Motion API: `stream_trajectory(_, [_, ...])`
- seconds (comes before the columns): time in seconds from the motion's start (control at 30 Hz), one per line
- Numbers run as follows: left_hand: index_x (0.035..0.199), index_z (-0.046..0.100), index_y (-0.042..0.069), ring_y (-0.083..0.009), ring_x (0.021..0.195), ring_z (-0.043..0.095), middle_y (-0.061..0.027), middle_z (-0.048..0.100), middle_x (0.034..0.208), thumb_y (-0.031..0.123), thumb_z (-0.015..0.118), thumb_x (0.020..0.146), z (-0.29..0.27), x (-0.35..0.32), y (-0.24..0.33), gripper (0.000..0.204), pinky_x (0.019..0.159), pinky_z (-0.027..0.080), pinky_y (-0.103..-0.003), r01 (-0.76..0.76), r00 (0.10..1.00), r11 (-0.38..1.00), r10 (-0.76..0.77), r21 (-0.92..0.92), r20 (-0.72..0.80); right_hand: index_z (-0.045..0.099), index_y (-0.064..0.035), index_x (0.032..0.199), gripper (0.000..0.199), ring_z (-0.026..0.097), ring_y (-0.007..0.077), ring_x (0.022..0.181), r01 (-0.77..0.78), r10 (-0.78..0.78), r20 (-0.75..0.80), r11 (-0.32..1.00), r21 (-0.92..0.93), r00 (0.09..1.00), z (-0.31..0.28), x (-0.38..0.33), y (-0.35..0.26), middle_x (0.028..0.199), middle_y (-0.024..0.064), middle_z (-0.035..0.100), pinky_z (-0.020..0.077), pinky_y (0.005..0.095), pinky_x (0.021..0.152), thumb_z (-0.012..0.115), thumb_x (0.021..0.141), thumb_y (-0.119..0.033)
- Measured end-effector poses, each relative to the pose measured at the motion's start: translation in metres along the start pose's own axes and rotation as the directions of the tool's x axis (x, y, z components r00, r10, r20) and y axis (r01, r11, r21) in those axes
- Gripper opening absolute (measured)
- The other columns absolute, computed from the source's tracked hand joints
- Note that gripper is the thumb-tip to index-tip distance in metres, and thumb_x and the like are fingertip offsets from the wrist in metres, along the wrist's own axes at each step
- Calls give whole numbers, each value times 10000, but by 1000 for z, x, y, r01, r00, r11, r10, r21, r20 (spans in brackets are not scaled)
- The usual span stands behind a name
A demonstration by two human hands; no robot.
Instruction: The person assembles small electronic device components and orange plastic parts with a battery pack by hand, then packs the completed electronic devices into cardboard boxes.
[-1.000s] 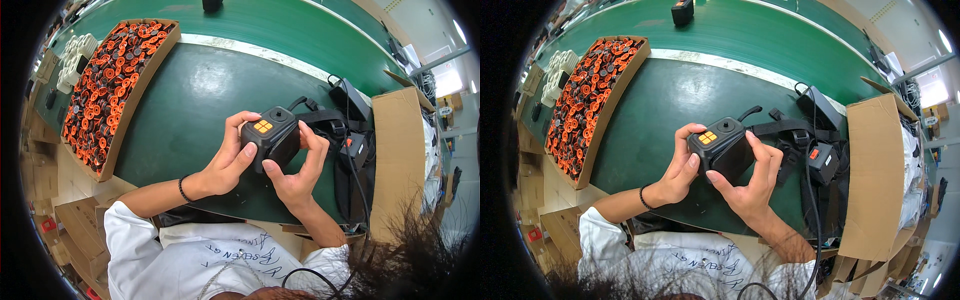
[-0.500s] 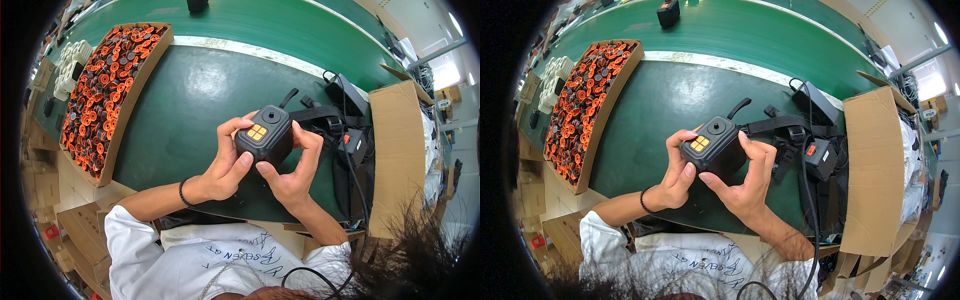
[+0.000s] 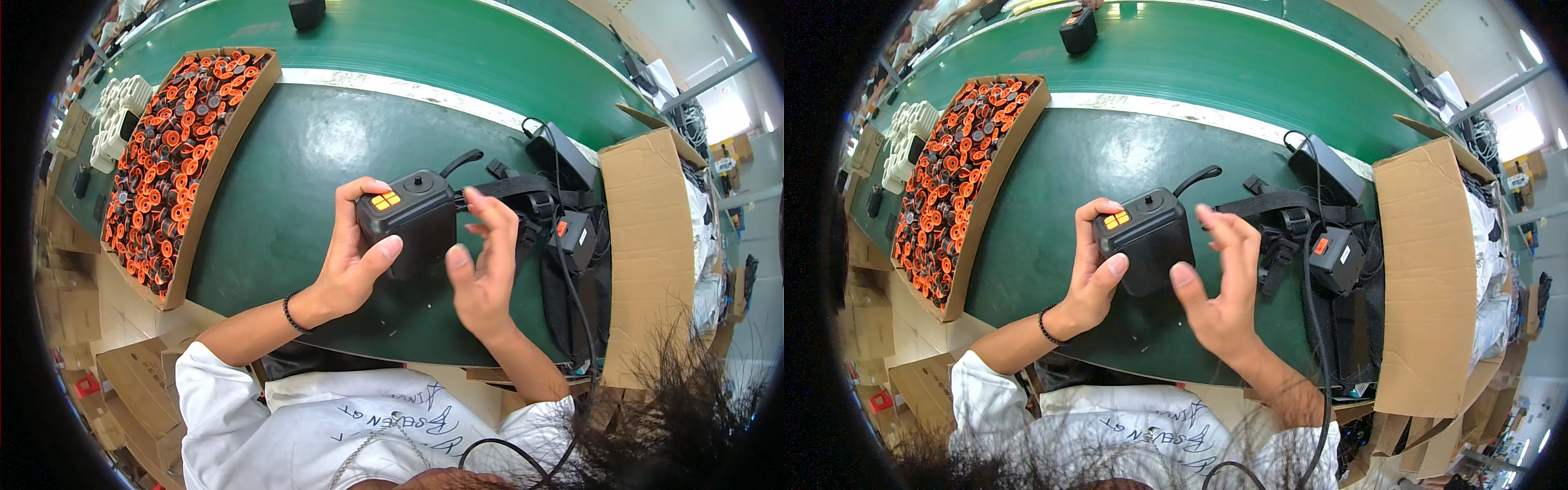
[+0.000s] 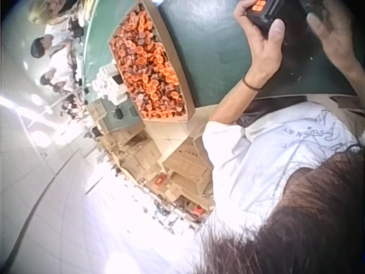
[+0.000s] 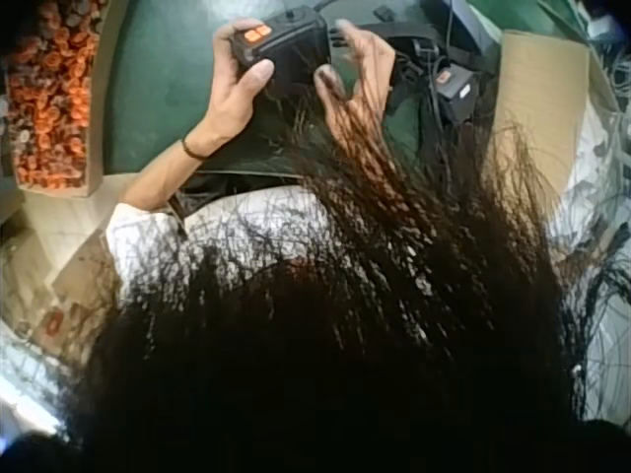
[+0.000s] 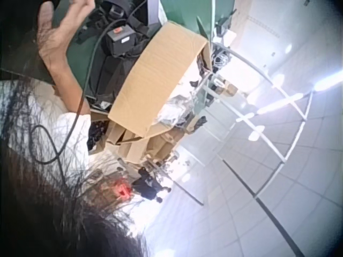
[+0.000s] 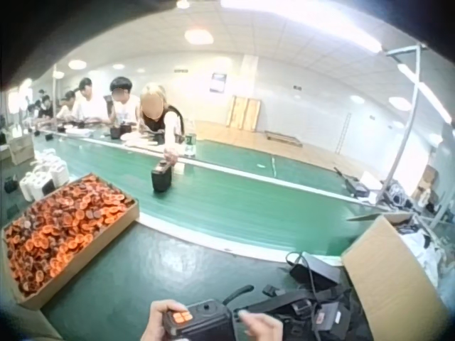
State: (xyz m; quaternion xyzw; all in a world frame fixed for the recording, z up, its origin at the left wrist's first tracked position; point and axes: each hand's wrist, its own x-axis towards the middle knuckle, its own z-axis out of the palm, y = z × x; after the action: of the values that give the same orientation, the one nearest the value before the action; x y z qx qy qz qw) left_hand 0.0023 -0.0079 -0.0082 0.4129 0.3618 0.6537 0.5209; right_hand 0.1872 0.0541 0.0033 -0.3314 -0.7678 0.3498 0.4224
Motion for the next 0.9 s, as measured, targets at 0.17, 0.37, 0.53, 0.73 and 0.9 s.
stream_trajectory(0.17, [1386,259,123,-209,1224,451,-136,408,1288,211,604,920,-9,2,3,586,1039,412,-389,-32,976,994,8,109,219,442,65,1380,553,510,193,1241,-310,174,271,713,628,947,-6,12,11,1451,131,453,405,338,1064,662,979,-246])
stream_trajectory(0.37, [1367,238,124,-261,1249,435,-175,384,1321,213,576,886,-19,-3,2,595,1063,389,-431,0,925,999,-17,44,379,505,7,1343,583,475,208,1271,-441,100,449,460,771,888,-10,9,14,1439,124,441,382,365,1089,774,865,-191])
stream_trajectory(0.53, [1368,248,108,-270,1266,416,-195,372,1348,246,559,913,-19,-5,2,568,1073,372,-440,-41,898,999,25,27,438,483,-18,1312,637,439,220,1303,-454,56,482,444,772,874,-8,6,13,1338,90,443,355,375,1102,809,817,-252])
stream_trajectory(0.73, [1440,238,73,-238,1258,429,-178,408,1352,272,485,994,-16,1,8,547,1091,348,-403,-6,933,985,-56,171,355,470,-32,1314,628,490,199,1208,-501,191,471,479,721,861,-9,7,19,1276,84,491,382,375,1071,809,827,-236])
stream_trajectory(0.9, [1507,282,60,-179,1247,454,-108,455,1342,257,468,1040,-16,12,14,540,1089,354,-343,130,940,981,-169,147,296,484,-44,1272,579,509,173,1174,-519,266,447,504,691,854,-15,15,15,1230,72,523,409,351,1040,818,809,-135])
